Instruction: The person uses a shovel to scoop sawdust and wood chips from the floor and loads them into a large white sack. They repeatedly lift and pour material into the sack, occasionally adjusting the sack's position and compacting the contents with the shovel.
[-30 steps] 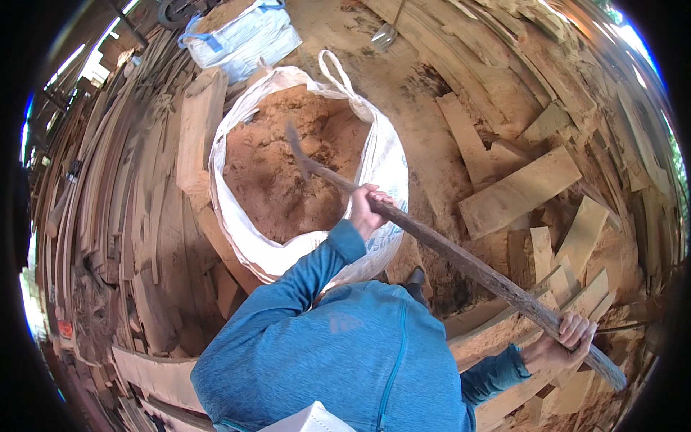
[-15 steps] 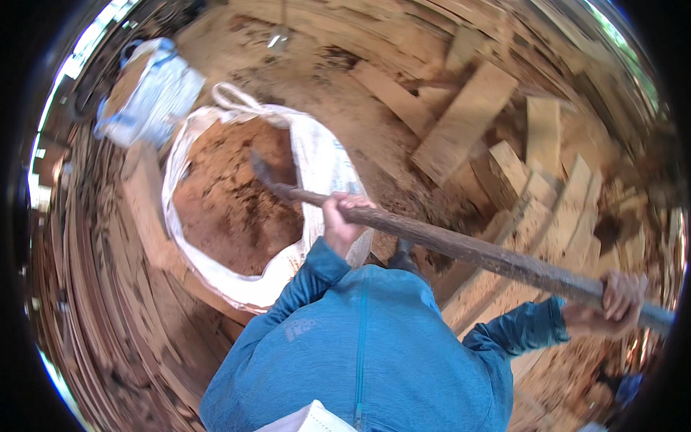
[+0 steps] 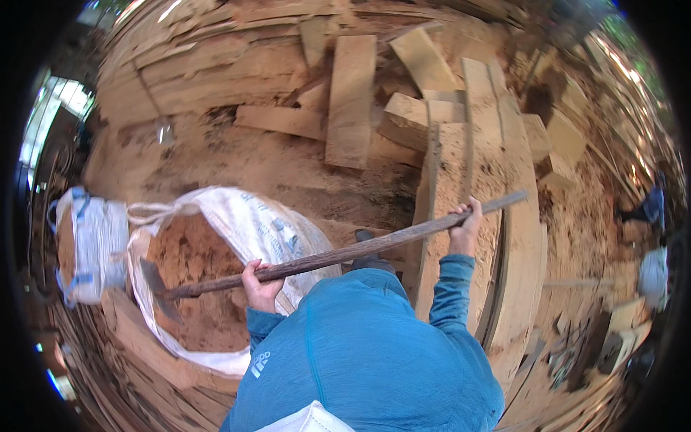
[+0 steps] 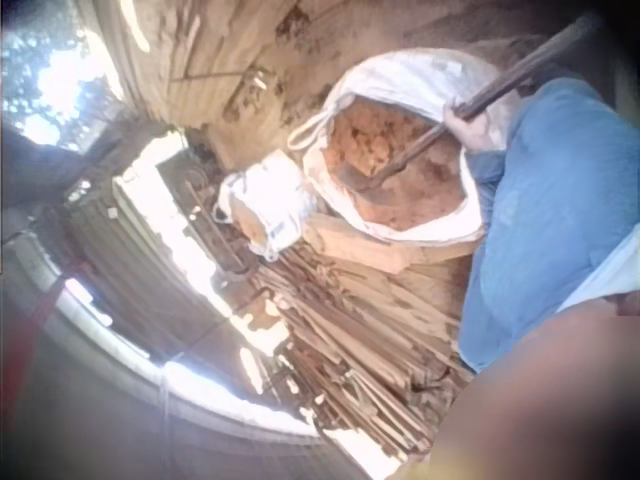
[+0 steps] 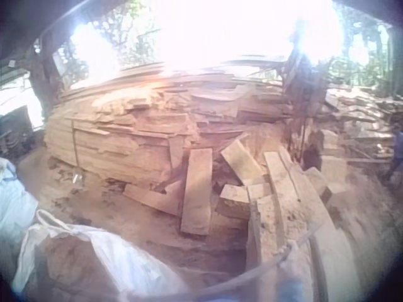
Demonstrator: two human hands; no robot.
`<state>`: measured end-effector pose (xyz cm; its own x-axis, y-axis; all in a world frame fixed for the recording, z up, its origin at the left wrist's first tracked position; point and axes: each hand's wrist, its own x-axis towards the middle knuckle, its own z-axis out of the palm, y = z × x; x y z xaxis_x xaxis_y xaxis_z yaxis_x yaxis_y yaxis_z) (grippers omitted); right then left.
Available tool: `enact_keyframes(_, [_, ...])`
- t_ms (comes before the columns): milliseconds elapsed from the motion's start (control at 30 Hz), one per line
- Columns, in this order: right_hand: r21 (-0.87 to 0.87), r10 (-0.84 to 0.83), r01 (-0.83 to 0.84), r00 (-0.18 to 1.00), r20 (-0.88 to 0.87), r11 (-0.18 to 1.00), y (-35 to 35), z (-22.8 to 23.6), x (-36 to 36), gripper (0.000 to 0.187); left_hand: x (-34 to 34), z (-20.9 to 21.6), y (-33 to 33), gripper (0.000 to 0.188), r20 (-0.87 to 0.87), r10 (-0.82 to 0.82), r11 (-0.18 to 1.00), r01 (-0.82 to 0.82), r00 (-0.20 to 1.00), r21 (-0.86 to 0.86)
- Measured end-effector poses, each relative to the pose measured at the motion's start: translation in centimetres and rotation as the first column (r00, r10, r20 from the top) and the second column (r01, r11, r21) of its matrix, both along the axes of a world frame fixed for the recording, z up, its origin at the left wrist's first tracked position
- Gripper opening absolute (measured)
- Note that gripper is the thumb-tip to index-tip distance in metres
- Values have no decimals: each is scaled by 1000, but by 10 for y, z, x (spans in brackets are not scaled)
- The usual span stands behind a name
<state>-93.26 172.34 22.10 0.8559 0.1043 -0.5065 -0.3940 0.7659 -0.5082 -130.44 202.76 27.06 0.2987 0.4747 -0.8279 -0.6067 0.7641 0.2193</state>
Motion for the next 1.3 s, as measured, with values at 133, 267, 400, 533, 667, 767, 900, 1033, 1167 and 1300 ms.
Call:
enact_keyframes(133, [-206, -89, 102, 993, 74, 973, 2, 6, 12, 21, 13, 11, 2, 19, -23, -30, 998, 31, 999, 53])
enact_keyframes(267, [-295, -172, 223, 966, 192, 929, -7, 18, 21, 23, 29, 19, 5, 18, 42, -104, 992, 101, 994, 72])
enact_keyframes(400, [-340, -276, 378, 909, 312, 861, -28, 24, 24, 25, 52, 27, 4, 18, 125, -185, 982, 177, 975, 71])
enact_keyframes(533, [-356, -387, 447, 893, 229, 821, -56, 20, 23, 25, 85, 40, -3, 20, 143, -289, 947, 262, 946, 186])
enact_keyframes(667, [-339, -541, 541, 835, 104, 770, -87, 1, 14, 22, 120, 52, -7, 11, 147, -428, 869, 362, 891, 337])
enact_keyframes(767, [-294, -596, 576, 803, 27, 763, -109, -14, 5, 20, 146, 56, -7, 12, 234, -560, 796, 437, 795, 419])
enact_keyframes(900, [-47, -644, 643, 764, -30, 765, -141, -18, -2, 17, 185, 55, -9, 15, 243, -660, 731, 533, 711, 427])
enact_keyframes(1033, [144, -678, 664, 727, 110, 734, -168, 5, -9, 20, 225, 43, -14, 17, 230, -740, 670, 661, 632, 338])
enact_keyframes(1167, [347, -663, 565, 641, 387, 748, -181, 50, -16, 23, 263, 13, -12, 17, 318, -769, 623, 760, 554, 184])
enact_keyframes(1300, [324, -454, 324, 522, 722, 889, -166, 107, -6, 28, 294, -38, -2, 17, 408, -733, 579, 814, 544, -44])
